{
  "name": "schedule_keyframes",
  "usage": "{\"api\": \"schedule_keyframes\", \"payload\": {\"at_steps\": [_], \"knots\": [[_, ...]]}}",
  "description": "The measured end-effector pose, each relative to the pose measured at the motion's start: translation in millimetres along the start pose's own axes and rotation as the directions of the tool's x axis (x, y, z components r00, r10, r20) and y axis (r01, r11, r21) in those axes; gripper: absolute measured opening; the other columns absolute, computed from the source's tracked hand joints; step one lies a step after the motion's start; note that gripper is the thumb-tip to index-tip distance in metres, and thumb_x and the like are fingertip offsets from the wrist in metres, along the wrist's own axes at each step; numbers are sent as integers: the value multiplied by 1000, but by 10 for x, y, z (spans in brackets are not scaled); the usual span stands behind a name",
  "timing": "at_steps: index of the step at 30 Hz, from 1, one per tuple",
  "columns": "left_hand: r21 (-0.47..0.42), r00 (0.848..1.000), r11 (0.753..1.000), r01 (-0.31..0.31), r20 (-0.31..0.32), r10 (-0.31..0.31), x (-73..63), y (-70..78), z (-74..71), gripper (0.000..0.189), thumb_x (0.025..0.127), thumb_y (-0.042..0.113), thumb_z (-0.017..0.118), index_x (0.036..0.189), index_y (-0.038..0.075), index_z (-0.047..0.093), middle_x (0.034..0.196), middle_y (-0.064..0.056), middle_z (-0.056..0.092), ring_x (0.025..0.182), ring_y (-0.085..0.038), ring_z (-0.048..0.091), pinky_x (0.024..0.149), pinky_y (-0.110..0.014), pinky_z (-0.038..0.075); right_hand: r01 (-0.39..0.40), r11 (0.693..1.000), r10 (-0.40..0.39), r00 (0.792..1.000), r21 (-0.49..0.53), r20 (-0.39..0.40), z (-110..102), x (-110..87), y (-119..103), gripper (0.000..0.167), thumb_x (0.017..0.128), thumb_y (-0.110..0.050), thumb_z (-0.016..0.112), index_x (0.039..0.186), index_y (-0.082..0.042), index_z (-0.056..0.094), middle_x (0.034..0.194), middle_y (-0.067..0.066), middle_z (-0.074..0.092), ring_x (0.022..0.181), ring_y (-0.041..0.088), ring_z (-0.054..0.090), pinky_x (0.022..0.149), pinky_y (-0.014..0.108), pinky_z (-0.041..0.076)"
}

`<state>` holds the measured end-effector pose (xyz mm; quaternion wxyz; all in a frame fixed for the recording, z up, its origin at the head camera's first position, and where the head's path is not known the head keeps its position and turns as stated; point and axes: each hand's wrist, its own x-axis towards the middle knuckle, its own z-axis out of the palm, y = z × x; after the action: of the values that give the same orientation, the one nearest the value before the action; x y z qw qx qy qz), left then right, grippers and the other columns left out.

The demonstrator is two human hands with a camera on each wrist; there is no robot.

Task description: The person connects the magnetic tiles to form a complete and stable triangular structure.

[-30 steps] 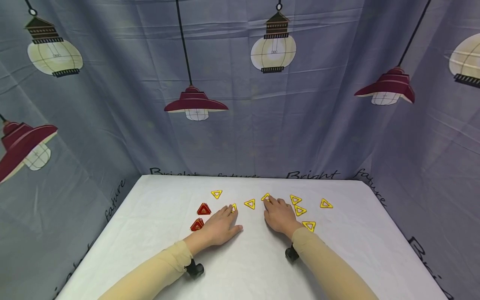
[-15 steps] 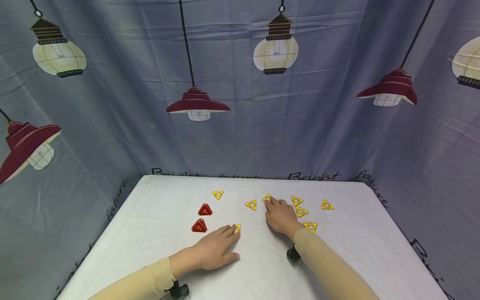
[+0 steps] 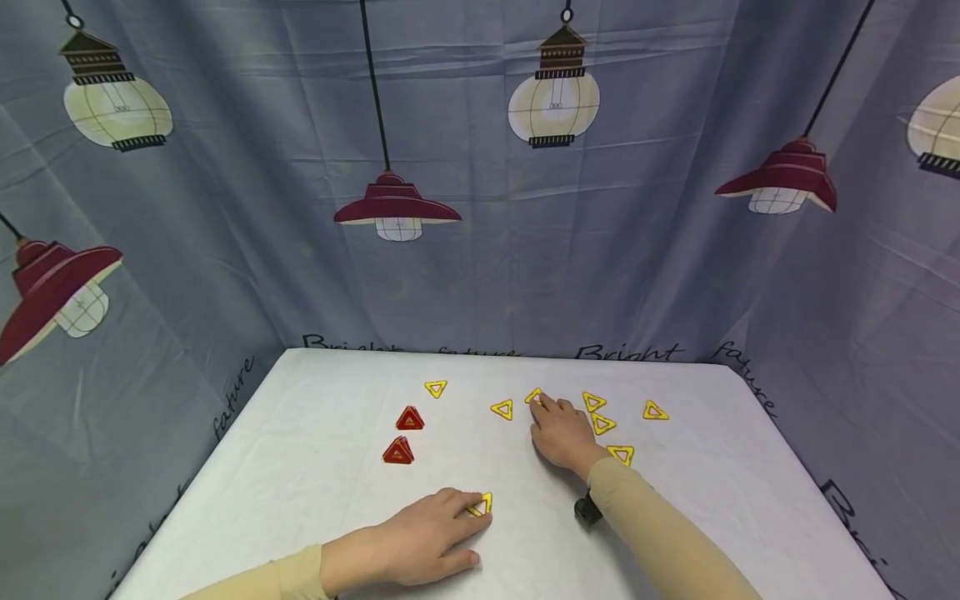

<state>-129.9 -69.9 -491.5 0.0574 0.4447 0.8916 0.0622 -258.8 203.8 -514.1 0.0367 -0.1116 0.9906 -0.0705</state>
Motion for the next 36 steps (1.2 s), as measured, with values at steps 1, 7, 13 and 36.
{"api": "schedule_keyframes", "payload": {"at_steps": [1, 7, 13, 36], "knots": [[-6, 1000, 1000, -14, -19, 14, 7, -19, -3, 47, 105, 49, 52, 143, 22, 61, 148, -2, 52, 134, -18, 48, 106, -34, 44, 2, 1000, -2, 1000, 0, -1, 1, 0, 2, 55, 107, -31, 46, 156, -7, 42, 161, 19, 35, 144, 45, 34, 111, 65, 31], [-144, 990, 989, 27, -137, -47, 136, -173, 23, 31, 98, 33, 69, 127, 23, 70, 121, 11, 63, 111, -8, 55, 94, -26, 47, 6, 1000, -6, 1000, -3, -8, 18, 0, 6, 55, 106, -30, 46, 155, -7, 43, 161, 19, 36, 144, 45, 35, 110, 66, 31], [-180, 967, 977, 119, -203, -155, 243, -257, 104, 40, 88, 35, 80, 126, 24, 73, 112, 12, 64, 99, -5, 55, 85, -22, 47, 12, 1000, -12, 1000, 0, -14, 26, -7, -6, 54, 106, -30, 48, 155, -7, 44, 160, 18, 37, 143, 45, 36, 110, 65, 32], [-239, 955, 961, 140, -225, -195, 301, -281, 186, 28, 89, 37, 80, 112, 21, 78, 139, 0, 62, 138, -22, 50, 111, -36, 41, 61, 998, -61, 998, 19, 18, -38, -242, 15, 54, 105, -30, 53, 154, -6, 46, 160, 17, 39, 144, 44, 37, 113, 61, 32]]}}
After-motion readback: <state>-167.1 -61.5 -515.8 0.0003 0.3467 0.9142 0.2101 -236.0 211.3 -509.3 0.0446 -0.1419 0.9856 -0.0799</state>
